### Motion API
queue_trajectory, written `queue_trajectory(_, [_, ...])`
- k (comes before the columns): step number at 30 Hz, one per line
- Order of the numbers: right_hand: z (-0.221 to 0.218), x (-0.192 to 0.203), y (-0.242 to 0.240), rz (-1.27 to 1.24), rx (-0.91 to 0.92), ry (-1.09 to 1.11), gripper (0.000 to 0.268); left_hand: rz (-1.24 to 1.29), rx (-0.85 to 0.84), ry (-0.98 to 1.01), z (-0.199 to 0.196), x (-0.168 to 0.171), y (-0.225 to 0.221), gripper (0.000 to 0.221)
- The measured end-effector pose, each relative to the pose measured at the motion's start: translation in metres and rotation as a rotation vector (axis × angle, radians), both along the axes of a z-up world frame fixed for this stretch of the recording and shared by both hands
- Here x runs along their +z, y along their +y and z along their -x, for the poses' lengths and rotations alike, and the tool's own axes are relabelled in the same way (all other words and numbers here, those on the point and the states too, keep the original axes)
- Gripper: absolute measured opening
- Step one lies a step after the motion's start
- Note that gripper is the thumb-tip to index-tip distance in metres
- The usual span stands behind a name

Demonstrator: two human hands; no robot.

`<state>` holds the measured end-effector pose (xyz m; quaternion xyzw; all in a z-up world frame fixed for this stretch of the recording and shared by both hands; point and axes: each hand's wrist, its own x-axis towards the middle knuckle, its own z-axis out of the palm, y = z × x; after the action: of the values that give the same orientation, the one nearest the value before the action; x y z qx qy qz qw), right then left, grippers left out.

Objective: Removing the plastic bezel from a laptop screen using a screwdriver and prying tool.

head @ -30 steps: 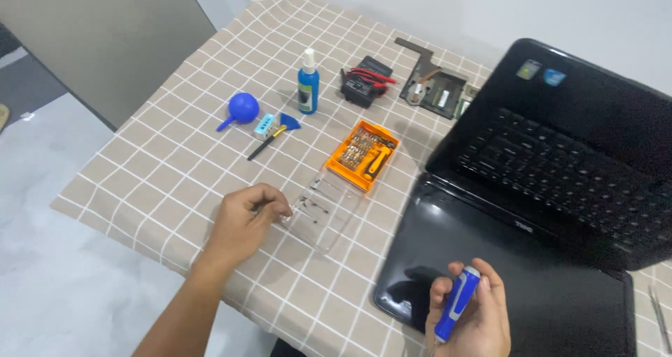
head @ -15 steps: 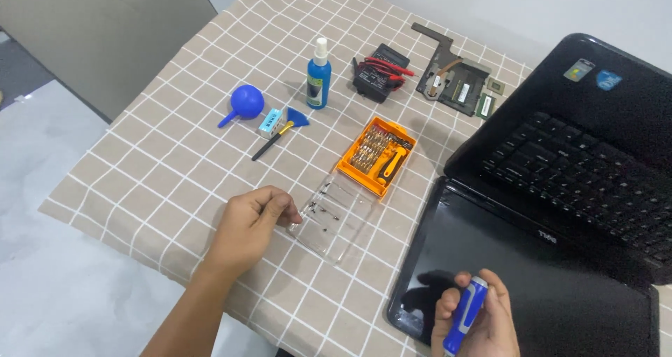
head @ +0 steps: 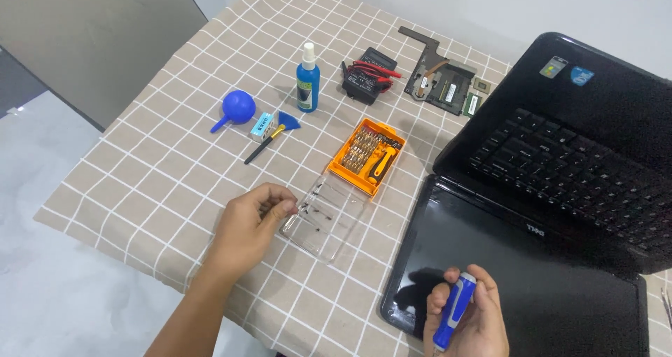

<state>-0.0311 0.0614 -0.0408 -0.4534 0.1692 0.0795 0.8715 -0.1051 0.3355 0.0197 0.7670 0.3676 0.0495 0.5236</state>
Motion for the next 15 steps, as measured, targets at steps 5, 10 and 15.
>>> queue_trajectory(5, [-0.0008, -0.0067, -0.0030, -0.042, 0.002, -0.038, 0.021, -0.035, -0.048, -0.011, 0.0015, 0.0048, -0.0024, 0.019])
queue_trajectory(10, [-0.0014, -0.0060, -0.0018, -0.037, -0.011, -0.003, 0.020, -0.096, -0.070, -0.071, 0.0031, -0.0025, -0.0004, 0.035])
queue_trajectory(15, [-0.0001, -0.0022, 0.0009, -0.020, -0.026, -0.018, 0.019, -0.140, -0.066, -0.062, 0.0042, -0.0037, -0.0004, 0.038])
